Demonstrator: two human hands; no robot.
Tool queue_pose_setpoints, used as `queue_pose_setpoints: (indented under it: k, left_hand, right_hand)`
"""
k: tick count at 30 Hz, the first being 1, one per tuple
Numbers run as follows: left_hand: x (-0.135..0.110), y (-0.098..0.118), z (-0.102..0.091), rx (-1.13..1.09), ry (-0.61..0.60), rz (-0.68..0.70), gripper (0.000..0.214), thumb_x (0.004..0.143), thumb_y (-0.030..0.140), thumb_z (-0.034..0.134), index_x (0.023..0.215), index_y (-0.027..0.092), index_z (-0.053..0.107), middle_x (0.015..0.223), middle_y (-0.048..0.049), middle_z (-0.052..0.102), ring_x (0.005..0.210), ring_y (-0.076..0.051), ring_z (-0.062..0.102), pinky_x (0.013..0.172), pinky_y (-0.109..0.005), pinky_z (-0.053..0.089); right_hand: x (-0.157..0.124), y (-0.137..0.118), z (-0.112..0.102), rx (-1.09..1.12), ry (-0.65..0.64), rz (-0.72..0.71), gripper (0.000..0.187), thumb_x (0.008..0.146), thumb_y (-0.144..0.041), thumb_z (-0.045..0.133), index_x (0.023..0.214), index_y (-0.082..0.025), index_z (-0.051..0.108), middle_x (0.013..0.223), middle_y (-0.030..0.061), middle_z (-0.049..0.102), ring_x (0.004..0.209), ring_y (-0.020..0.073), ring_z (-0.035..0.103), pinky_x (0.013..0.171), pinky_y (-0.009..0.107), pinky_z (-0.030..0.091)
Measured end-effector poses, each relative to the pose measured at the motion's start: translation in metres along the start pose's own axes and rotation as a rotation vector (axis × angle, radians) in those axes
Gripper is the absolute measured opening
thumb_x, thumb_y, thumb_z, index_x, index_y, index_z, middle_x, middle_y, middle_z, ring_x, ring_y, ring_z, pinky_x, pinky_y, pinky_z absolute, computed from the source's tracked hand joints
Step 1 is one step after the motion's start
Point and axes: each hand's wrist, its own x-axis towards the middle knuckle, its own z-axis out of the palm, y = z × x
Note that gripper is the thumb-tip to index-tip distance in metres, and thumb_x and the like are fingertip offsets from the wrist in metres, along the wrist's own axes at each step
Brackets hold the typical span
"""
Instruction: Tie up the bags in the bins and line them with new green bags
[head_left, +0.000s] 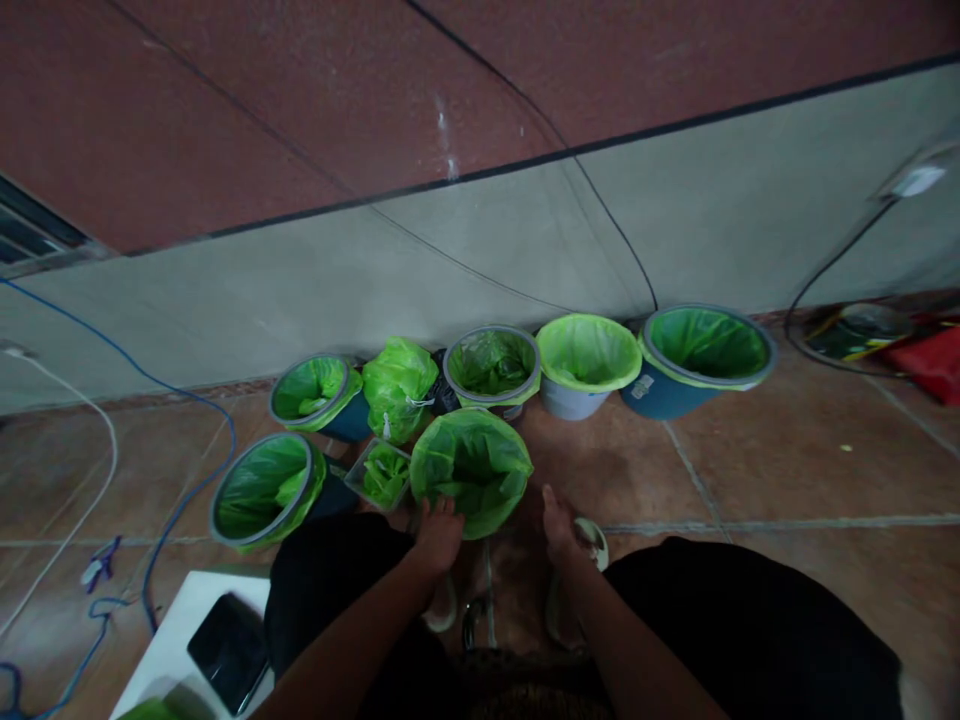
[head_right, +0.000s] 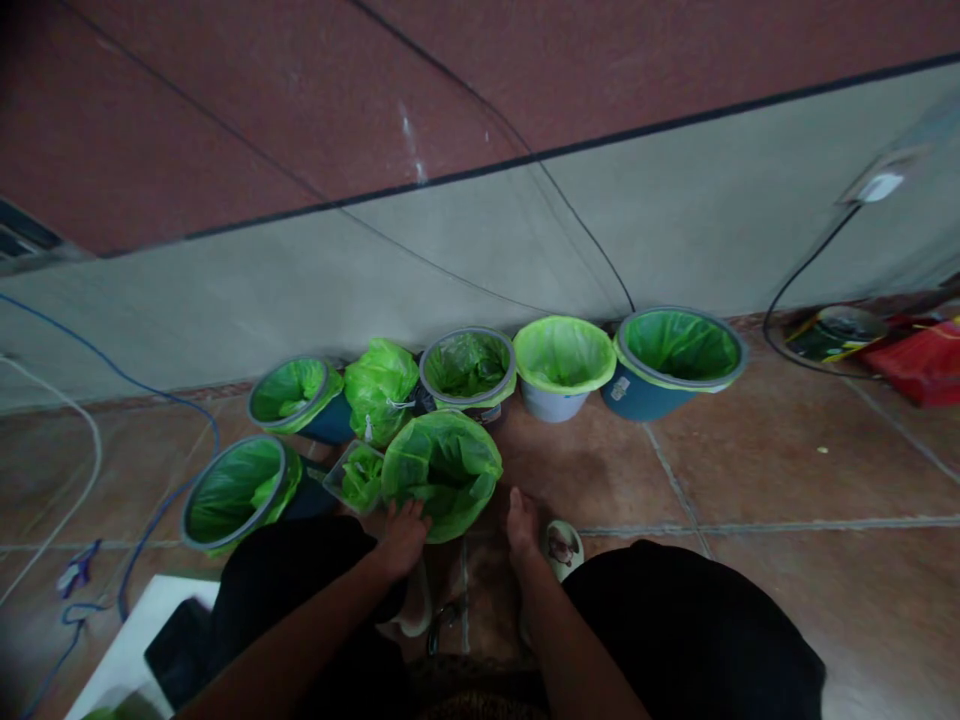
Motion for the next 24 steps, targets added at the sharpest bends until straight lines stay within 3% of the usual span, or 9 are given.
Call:
queue_pose_setpoints:
  k: [2, 4, 6, 8, 11, 13, 16, 18, 24]
  left_hand:
    - [0.004, 0.001, -0.015, -0.051, 0.045, -0.039, 0.051, 0.078, 0.004, 0.052, 0.126, 0.016, 0.065, 0.147, -0.0188, 0.053, 0.137, -0.034, 0.048, 0.116, -0.053, 0.033]
    - [0.019, 0.013, -0.027, -0.157, 0.132, -0.032, 0.064, 0.079, 0.004, 0.051, 0.142, 0.013, 0.052, 0.154, -0.0188, 0.045, 0.140, -0.028, 0.046, 0.117, -0.041, 0.036]
    - [0.043, 0.032, -0.031, -0.297, 0.224, -0.005, 0.066, 0.084, 0.007, 0.048, 0.149, 0.010, 0.042, 0.156, -0.0174, 0.044, 0.143, -0.022, 0.044, 0.118, -0.031, 0.034]
    - [0.069, 0.050, -0.028, -0.422, 0.248, -0.009, 0.067, 0.085, 0.008, 0.048, 0.151, 0.008, 0.038, 0.155, -0.0171, 0.045, 0.143, -0.020, 0.044, 0.118, -0.028, 0.034]
    - [0.101, 0.068, -0.012, -0.563, 0.179, -0.140, 0.069, 0.085, 0.010, 0.054, 0.151, 0.010, 0.038, 0.149, -0.0158, 0.054, 0.138, -0.021, 0.051, 0.114, -0.028, 0.039]
    - [0.113, 0.072, -0.001, -0.583, 0.099, -0.213, 0.060, 0.087, 0.012, 0.054, 0.146, 0.012, 0.047, 0.137, -0.0137, 0.064, 0.125, -0.020, 0.062, 0.105, -0.026, 0.046]
    - [0.121, 0.072, 0.008, -0.515, 0.013, -0.207, 0.034, 0.092, 0.012, 0.048, 0.120, 0.013, 0.068, 0.115, -0.0109, 0.075, 0.107, -0.019, 0.070, 0.092, -0.024, 0.051]
    - [0.124, 0.071, 0.008, -0.465, -0.013, -0.192, 0.028, 0.093, 0.012, 0.047, 0.104, 0.013, 0.073, 0.107, -0.0105, 0.077, 0.103, -0.019, 0.071, 0.090, -0.024, 0.051]
    - [0.131, 0.070, 0.004, -0.312, -0.036, -0.226, 0.032, 0.096, 0.018, 0.045, 0.112, 0.010, 0.071, 0.121, -0.0179, 0.072, 0.117, -0.026, 0.066, 0.102, -0.031, 0.047]
  right_hand:
    - [0.003, 0.003, 0.001, 0.017, 0.028, 0.111, 0.022, 0.078, -0.047, 0.069, 0.075, -0.026, 0.064, 0.057, -0.0031, 0.061, 0.053, 0.0174, 0.055, 0.050, 0.030, 0.042]
    - [0.006, 0.003, 0.006, 0.056, 0.030, 0.228, 0.018, 0.079, -0.043, 0.068, 0.077, -0.026, 0.066, 0.063, -0.0020, 0.066, 0.055, 0.0164, 0.058, 0.052, 0.029, 0.044]
    - [0.008, -0.001, 0.012, 0.103, 0.012, 0.311, 0.015, 0.081, -0.041, 0.067, 0.080, -0.026, 0.067, 0.074, -0.0004, 0.071, 0.061, 0.0163, 0.063, 0.058, 0.029, 0.047]
    - [0.010, -0.006, 0.018, 0.148, -0.015, 0.325, 0.015, 0.082, -0.040, 0.066, 0.085, -0.026, 0.069, 0.084, 0.0009, 0.074, 0.068, 0.0165, 0.066, 0.062, 0.029, 0.049]
    - [0.013, -0.011, 0.024, 0.208, -0.056, 0.300, 0.018, 0.083, -0.039, 0.064, 0.092, -0.026, 0.071, 0.092, 0.0013, 0.076, 0.076, 0.0162, 0.068, 0.063, 0.027, 0.049]
    - [0.017, -0.012, 0.027, 0.235, -0.056, 0.307, 0.018, 0.082, -0.038, 0.062, 0.090, -0.024, 0.070, 0.089, 0.0009, 0.076, 0.075, 0.0157, 0.068, 0.061, 0.026, 0.048]
    - [0.023, -0.013, 0.031, 0.279, -0.061, 0.296, 0.016, 0.076, -0.037, 0.066, 0.085, -0.023, 0.069, 0.075, -0.0013, 0.073, 0.066, 0.0149, 0.065, 0.057, 0.024, 0.046]
    - [0.026, -0.014, 0.033, 0.302, -0.089, 0.262, 0.020, 0.069, -0.034, 0.070, 0.086, -0.023, 0.069, 0.068, -0.0032, 0.070, 0.059, 0.0139, 0.061, 0.052, 0.023, 0.043]
    - [0.027, -0.020, 0.034, 0.336, -0.085, 0.224, 0.028, 0.063, -0.039, 0.074, 0.082, -0.021, 0.069, 0.060, -0.0038, 0.065, 0.050, 0.0128, 0.053, 0.046, 0.024, 0.039]
